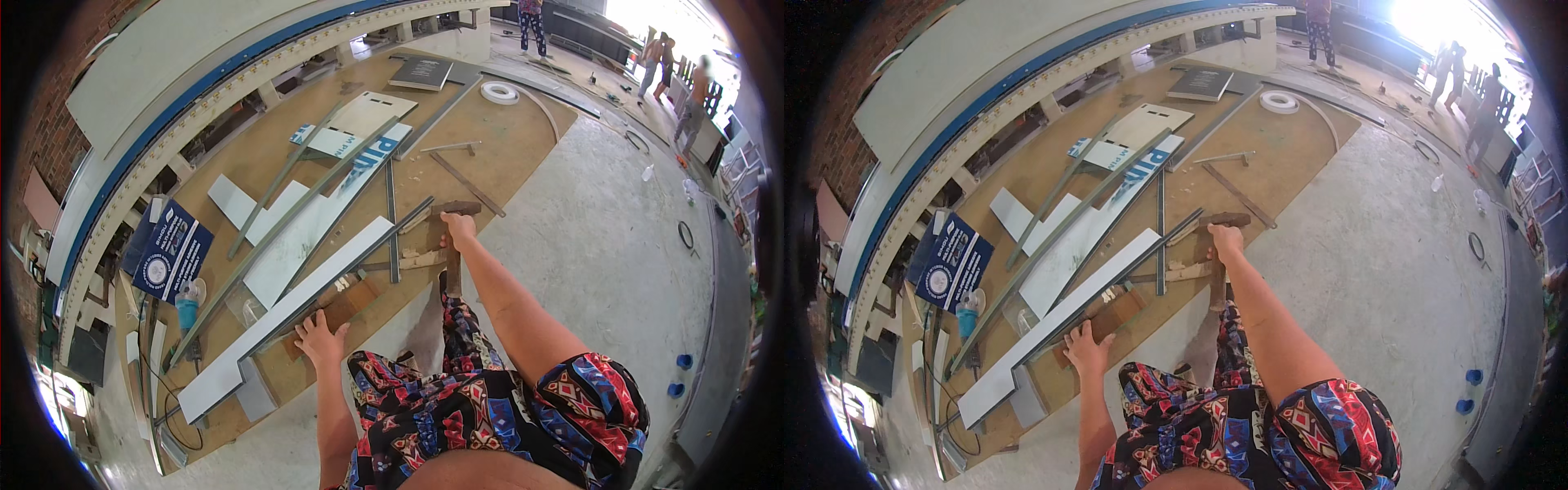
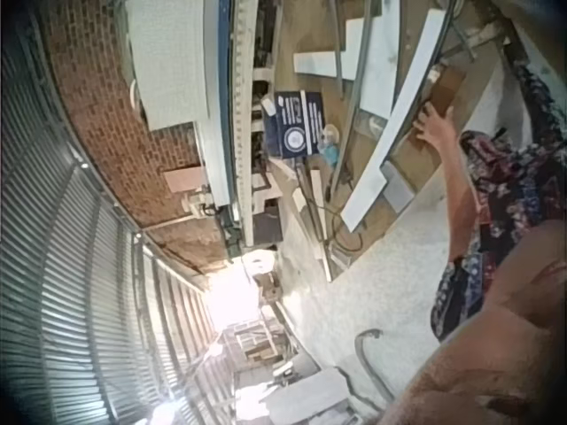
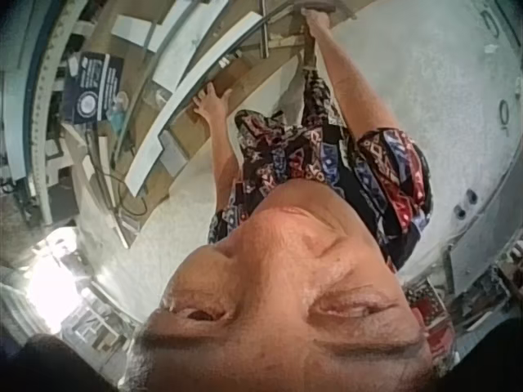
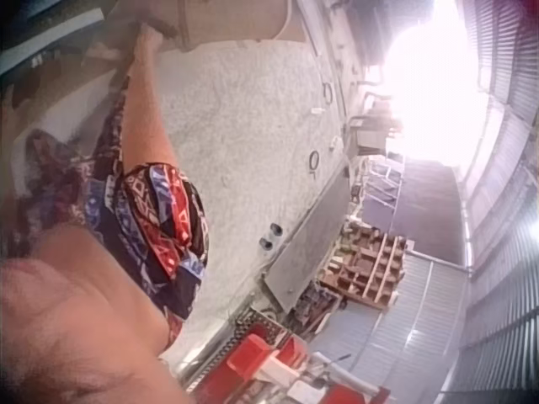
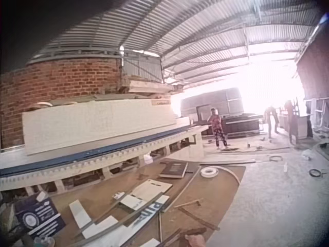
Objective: The person assembles wooden pieces at a workshop table by hand, using a hammer and a metal rule.
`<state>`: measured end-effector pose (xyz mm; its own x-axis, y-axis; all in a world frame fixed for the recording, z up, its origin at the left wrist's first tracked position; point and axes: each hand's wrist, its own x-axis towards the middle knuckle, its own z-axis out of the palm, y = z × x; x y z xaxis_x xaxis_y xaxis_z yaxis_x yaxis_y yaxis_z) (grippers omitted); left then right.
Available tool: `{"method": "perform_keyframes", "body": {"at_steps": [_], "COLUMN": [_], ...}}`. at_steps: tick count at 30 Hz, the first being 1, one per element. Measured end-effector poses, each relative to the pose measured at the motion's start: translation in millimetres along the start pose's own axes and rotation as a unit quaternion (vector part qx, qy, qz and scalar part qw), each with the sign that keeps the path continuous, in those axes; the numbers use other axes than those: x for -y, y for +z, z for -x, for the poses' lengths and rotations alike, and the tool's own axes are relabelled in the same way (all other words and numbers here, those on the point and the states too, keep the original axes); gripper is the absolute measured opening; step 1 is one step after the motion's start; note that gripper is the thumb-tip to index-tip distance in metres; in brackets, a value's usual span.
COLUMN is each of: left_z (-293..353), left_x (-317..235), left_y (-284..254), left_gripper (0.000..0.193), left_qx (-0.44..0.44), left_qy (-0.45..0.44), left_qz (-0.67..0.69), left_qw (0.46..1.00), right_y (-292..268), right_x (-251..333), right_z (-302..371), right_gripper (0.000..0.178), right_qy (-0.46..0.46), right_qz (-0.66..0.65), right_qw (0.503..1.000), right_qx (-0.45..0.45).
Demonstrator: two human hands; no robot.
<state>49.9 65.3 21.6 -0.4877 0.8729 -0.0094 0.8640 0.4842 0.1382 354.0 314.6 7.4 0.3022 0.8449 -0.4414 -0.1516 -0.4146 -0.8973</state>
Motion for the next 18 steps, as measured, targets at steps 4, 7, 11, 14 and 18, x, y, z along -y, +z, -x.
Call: {"method": "perform_keyframes", "body": {"at_steps": [4, 7, 11, 14, 18], "left_z": [1.1, 3.9, 3.2, 3.5, 3.5], "left_x": [3.2, 0.3, 0.1, -1.7, -4.0], "left_y": [4.5, -0.7, -2.0, -4.3, -6.5], "left_gripper": [0.073, 0.073, 0.072, 0.072, 0.072], "left_qx": [-0.011, -0.011, 0.003, 0.001, 0.001], "left_qy": [0.003, 0.002, -0.004, -0.004, -0.002], "left_qz": [0.008, 0.012, 0.008, 0.014, 0.018], "left_qw": [1.0, 1.0, 1.0, 1.0, 1.0], "right_y": [-0.1, -1.5, 1.2, 1.6, -0.5], "right_x": [0.7, -0.3, 0.6, 2.5, 0.3], "right_z": [4.3, 5.1, 6.4, 6.1, -1.4], "right_gripper": [0.034, 0.035, 0.032, 0.032, 0.033], "right_qy": [0.011, -0.001, 0.009, 0.013, 0.015], "right_qz": [0.0, 0.0, 0.01, 0.003, 0.005], "right_qw": [1.0, 1.0, 1.0, 1.0, 1.0], "right_qx": [-0.008, -0.006, -0.022, -0.026, -0.023]}}
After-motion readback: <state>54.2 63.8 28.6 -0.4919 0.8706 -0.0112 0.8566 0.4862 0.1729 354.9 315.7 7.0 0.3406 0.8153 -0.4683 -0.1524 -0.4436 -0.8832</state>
